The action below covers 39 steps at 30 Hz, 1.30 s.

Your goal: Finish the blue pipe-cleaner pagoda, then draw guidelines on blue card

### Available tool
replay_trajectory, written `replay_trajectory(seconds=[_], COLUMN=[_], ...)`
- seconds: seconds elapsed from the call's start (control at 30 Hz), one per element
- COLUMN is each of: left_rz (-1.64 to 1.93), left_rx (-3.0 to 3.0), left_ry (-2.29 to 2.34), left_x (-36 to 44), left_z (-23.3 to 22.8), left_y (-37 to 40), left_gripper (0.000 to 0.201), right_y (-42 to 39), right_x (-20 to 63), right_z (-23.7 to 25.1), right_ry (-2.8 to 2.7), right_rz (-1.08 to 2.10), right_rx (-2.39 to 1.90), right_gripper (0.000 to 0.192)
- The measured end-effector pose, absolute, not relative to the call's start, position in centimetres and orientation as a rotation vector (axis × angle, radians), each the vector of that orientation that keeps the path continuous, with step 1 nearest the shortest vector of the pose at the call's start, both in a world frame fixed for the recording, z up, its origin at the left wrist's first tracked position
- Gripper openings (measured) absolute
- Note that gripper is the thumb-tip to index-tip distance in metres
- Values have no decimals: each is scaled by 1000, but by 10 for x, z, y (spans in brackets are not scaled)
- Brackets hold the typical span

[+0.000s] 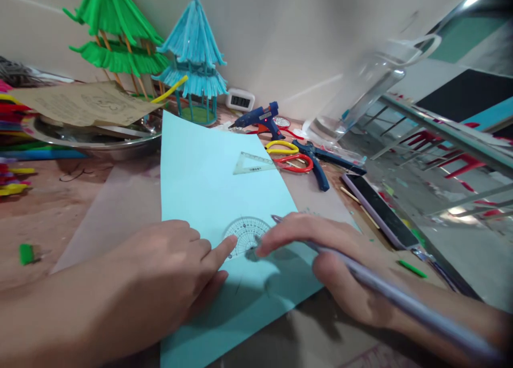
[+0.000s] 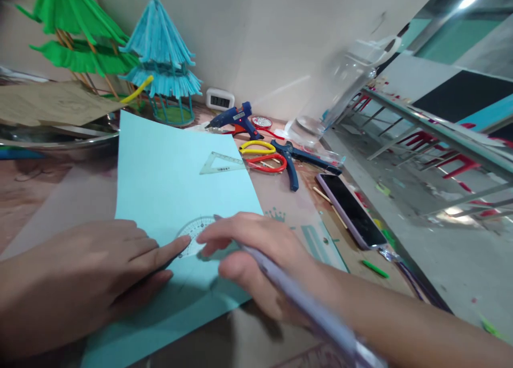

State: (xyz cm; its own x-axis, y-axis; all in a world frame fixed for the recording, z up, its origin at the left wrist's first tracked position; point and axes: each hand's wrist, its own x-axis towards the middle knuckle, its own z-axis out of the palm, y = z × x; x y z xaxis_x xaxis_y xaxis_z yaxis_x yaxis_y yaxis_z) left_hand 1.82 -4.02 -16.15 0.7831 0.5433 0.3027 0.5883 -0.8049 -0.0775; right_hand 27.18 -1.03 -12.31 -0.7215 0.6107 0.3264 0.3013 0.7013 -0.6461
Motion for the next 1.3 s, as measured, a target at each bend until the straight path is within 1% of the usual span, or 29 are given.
replay_trajectory(seconds=[0.07,0.1,0.13,0.27,0.3,0.37,0.4,0.53,0.6,0.73,0.9,1.03,1.2,1.3], left_rz=[-347,-302,-259,-270,-282,-273,-242,-140,-89,17,-67,-233,-482,-495], left_rx=[-2826,-2822,-2809,-2765,-2756,-2707,-2674,-2573,-2561,-2571,-2574,-2557,-2566,-2554], left_ry=[-884,-883,-889,-922,-925,-906,-891,-874,-862,-779,-800,-870,-964,-982], left_x=[18,17,17,18,19,18,18,14,11,8,8,11,15,14], left_z=[-160,-160,-160,-160,-160,-163,-165,-175,-177,-179,-185,-189,-188,-188], left_y=[-40,-40,-40,-40,-41,-46,-49,-61,-64,-65,-65,-64,-60,-61], left_gripper=[33,32,32,33,32,32,34,54,58,64,49,41,32,31], right_y=[-1,4,10,28,30,31,31,30,30,28,25,26,27,27], right_x=[254,244,235,208,205,204,204,206,207,208,206,205,204,203], right_z=[-117,-116,-117,-134,-139,-147,-149,-151,-151,-153,-155,-158,-159,-159], right_ry=[-2318,-2297,-2284,-1976,-1916,-1833,-1808,-1778,-1774,-1818,-1846,-1927,-2020,-2060], right_rz=[961,1031,1098,1467,1522,1562,1564,1588,1593,1466,1463,1316,1187,1139], right_rx=[-803,-852,-927,-923,-940,-971,-977,-968,-959,-1000,-968,-931,-936,-931], right_gripper=[50,49,42,14,10,11,12,13,15,24,30,38,38,38])
